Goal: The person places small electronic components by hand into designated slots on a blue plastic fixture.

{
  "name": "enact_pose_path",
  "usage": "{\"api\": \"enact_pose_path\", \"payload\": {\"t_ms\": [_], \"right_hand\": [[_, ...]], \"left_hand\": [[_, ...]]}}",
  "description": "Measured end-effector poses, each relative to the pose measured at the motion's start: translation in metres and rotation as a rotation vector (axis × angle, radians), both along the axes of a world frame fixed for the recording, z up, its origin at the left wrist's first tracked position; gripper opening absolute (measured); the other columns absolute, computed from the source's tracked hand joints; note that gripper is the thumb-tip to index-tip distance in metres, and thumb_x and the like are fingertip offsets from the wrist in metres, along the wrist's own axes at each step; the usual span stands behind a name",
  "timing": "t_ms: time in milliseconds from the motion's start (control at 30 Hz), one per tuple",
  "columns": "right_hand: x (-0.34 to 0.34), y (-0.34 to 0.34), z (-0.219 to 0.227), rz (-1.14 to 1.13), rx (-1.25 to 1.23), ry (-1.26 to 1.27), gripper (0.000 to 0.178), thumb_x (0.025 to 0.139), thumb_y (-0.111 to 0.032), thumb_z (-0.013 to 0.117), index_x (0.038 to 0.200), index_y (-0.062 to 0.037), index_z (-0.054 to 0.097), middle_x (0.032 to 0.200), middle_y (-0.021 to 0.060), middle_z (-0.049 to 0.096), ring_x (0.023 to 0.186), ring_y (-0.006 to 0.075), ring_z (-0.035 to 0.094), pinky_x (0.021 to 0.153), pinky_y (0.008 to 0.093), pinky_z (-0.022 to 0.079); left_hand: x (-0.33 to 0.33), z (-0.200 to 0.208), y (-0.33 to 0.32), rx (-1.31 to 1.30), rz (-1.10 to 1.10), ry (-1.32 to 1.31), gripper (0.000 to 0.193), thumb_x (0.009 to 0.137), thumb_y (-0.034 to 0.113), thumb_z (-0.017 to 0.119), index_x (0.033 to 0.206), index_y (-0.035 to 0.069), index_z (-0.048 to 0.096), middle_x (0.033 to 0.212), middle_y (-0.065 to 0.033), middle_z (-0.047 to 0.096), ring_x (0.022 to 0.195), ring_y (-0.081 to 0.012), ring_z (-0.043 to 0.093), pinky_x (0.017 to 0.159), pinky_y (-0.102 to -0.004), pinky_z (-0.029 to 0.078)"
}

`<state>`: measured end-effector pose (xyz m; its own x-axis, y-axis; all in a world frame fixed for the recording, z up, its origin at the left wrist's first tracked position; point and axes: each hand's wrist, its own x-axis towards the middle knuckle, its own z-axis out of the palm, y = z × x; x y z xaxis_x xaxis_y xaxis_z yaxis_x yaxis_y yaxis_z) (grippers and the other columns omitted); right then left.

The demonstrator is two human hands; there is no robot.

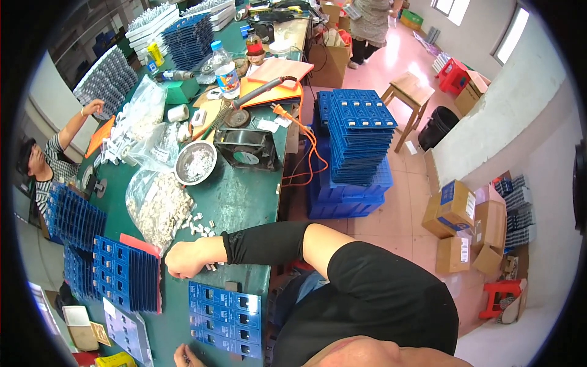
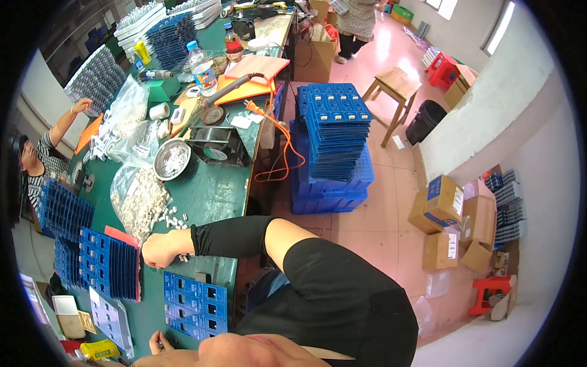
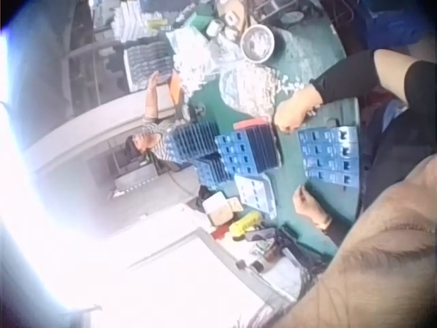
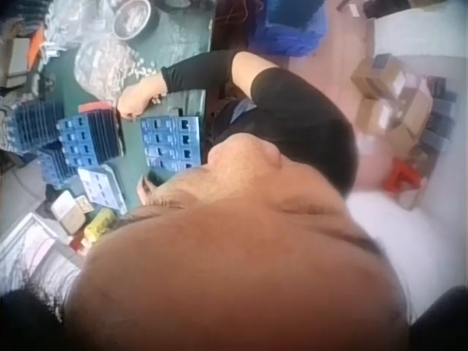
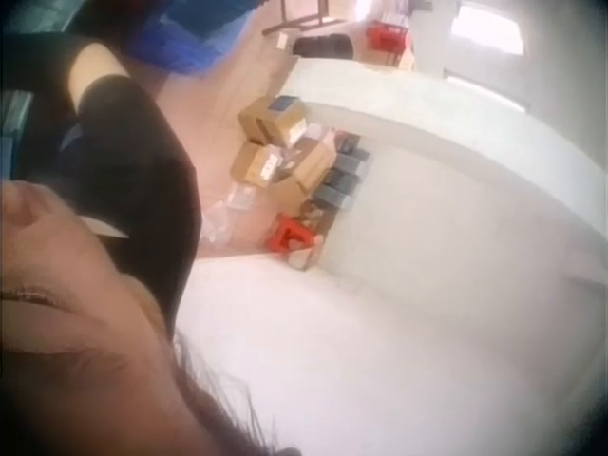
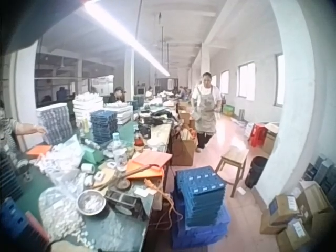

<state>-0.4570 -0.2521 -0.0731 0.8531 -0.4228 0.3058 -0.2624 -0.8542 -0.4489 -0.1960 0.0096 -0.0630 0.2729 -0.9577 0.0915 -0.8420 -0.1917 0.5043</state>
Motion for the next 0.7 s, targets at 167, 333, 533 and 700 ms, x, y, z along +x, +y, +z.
{"api": "enact_pose_path", "payload": {"t_ms": [167,333,533,700], "right_hand": [[0.002,-0.001,-0.003,-0.005,0.051,-0.218,0.012,0.072,-0.017,0.067,0.078,-0.0089,0.073,0.074,0.0098,0.069,0.074,0.0303,0.067,0.065,0.0432,0.051],[0.006,-0.004,-0.005,-0.037,0.071,-0.33,0.012,0.074,-0.018,0.066,0.078,-0.0083,0.072,0.075,0.0119,0.068,0.072,0.0316,0.066,0.065,0.0434,0.051],[0.003,-0.008,-0.003,-0.014,0.088,-0.344,0.016,0.073,-0.012,0.066,0.088,-0.0068,0.071,0.078,0.015,0.068,0.074,0.0322,0.067,0.066,0.0415,0.053],[-0.004,0.006,0.016,0.004,0.233,-0.334,0.012,0.075,-0.008,0.064,0.085,-0.0065,0.07,0.08,0.0136,0.068,0.076,0.0293,0.067,0.07,0.0371,0.053]], "left_hand": [[0.015,-0.024,0.001,0.024,0.116,0.208,0.03,0.094,0.021,0.064,0.122,0.012,0.06,0.101,-0.0109,0.067,0.09,-0.0194,0.064,0.083,-0.0308,0.051],[0.026,-0.034,0.001,-0.022,0.14,0.253,0.036,0.094,0.023,0.064,0.127,0.013,0.055,0.104,-0.0118,0.067,0.092,-0.0212,0.063,0.084,-0.0324,0.051],[-0.032,0.002,-0.01,-0.412,0.236,0.098,0.013,0.092,0.005,0.063,0.1,-0.005,0.066,0.091,-0.0089,0.067,0.078,-0.0154,0.061,0.075,-0.0292,0.052],[-0.025,0.002,-0.014,-0.493,0.35,0.421,0.007,0.092,0.004,0.063,0.093,0.0,0.068,0.084,-0.0006,0.064,0.066,-0.0052,0.052,0.058,-0.0197,0.044]]}}
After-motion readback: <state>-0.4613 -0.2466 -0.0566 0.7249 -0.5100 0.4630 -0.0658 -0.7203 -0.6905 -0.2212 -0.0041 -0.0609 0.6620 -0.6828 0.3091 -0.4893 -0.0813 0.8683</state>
